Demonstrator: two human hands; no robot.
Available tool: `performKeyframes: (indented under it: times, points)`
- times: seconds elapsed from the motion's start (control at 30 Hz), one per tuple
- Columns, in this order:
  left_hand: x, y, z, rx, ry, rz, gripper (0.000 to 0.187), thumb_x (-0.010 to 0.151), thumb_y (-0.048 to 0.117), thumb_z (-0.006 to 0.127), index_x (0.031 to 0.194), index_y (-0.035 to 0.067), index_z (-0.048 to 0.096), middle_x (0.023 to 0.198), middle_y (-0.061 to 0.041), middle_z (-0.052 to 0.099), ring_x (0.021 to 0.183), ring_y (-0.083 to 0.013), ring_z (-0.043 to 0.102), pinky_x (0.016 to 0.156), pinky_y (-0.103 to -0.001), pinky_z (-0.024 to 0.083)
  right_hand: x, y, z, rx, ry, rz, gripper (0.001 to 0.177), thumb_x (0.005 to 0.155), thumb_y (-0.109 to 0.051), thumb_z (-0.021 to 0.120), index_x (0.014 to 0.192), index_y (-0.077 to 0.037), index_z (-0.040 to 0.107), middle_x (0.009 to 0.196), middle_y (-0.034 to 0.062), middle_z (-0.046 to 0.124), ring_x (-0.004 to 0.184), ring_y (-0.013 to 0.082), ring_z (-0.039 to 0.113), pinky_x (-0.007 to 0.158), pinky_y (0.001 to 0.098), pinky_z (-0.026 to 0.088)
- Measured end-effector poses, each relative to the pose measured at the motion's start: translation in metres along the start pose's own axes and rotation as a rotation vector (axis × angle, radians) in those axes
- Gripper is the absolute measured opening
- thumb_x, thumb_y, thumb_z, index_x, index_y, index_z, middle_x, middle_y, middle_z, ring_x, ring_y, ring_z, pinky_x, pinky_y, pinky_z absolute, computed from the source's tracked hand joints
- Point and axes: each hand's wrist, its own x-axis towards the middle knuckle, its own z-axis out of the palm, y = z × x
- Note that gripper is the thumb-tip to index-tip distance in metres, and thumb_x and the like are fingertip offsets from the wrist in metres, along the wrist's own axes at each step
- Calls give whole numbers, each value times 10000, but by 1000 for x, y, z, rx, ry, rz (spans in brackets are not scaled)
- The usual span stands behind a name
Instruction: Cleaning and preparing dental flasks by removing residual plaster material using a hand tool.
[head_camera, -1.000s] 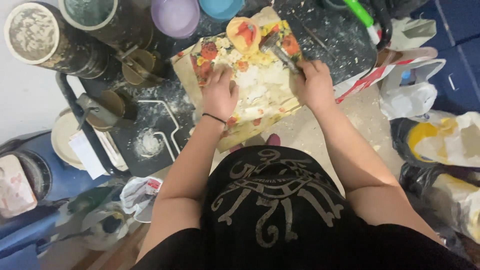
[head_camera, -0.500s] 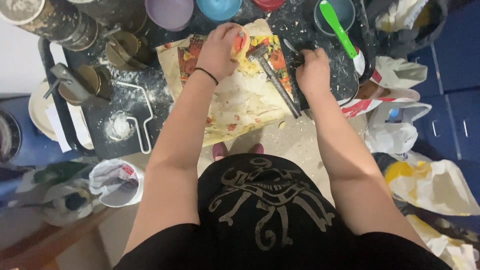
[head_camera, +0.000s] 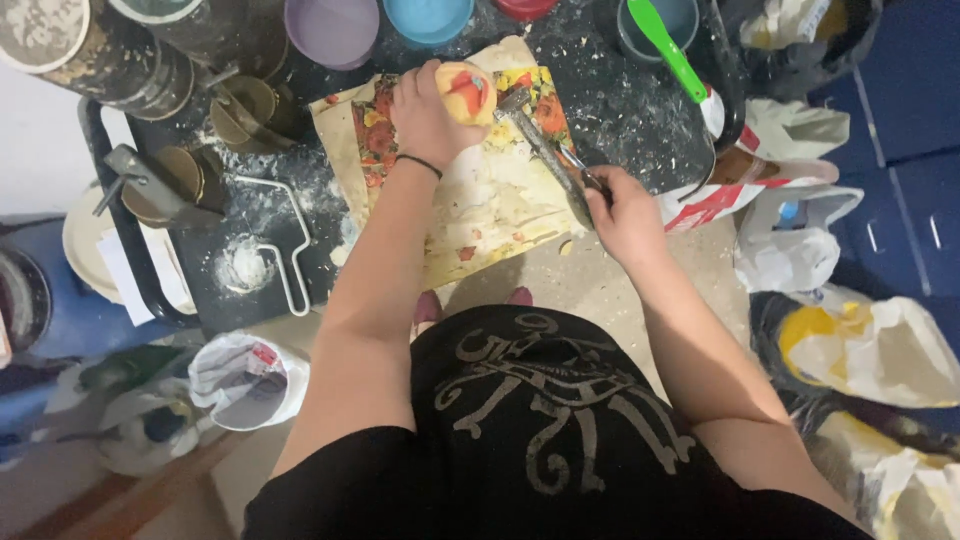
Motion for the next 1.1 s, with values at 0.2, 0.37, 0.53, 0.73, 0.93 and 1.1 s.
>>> performKeyframes:
  times: [0.2, 0.37, 0.53, 0.73, 0.93, 1.1]
  points:
    - [-46, 10, -105, -157, -281, 326, 1129, 601, 247, 1009, 1522, 31, 392, 1415, -234, 456, 1268, -397, 524, 1079, -506, 451, -37, 4, 27, 0, -10, 198, 264, 1056, -225, 568, 1282, -89, 562, 1109, 155, 719, 962, 396, 685, 769, 487, 492]
    - [-47, 8, -141, -11, -684, 590, 880, 784, -179, 532, 1608, -7, 277, 1632, -252, 312, 1481, -429, 333, 1218, -568, 279, -47, -28, 61, 2, -21, -97, 333, 1069, -156, 597, 1360, -13, 674, 1306, 194, 715, 1161, 400, 676, 990, 491, 536]
    - [-45, 6, -137, -97, -723, 574, 843, 868, 131, 769, 1580, 16, 333, 1579, -205, 313, 1374, -378, 417, 1100, -489, 439, -45, -59, 83, -88, -88, 40, 362, 1060, -221, 582, 1388, -93, 667, 1247, 167, 733, 1099, 389, 674, 879, 490, 542]
    - [-48, 7, -108, -364, -601, 277, 342, 1083, 253, 526, 1387, 128, 430, 951, -41, 522, 565, -156, 449, 544, -341, 362, -36, -97, 84, -300, -93, 122, 331, 1076, -299, 565, 1329, -156, 722, 993, 100, 744, 818, 327, 697, 612, 436, 558]
    - [-40, 2, -87, -364, -644, 312, 469, 1083, 376, 378, 1464, 167, 552, 1167, -71, 742, 978, -249, 721, 878, -434, 553, -12, -88, 103, -500, -23, 55, 304, 1110, -317, 557, 932, -138, 726, 685, 44, 659, 567, 294, 626, 393, 405, 479]
    - [-41, 0, -84, -405, -606, 296, 447, 1078, 363, 397, 1424, 177, 610, 908, 1, 773, 862, -229, 730, 847, -427, 561, 15, -96, 101, -684, -96, 62, 316, 1107, -385, 518, 1035, -190, 755, 685, 53, 667, 562, 316, 636, 384, 403, 441]
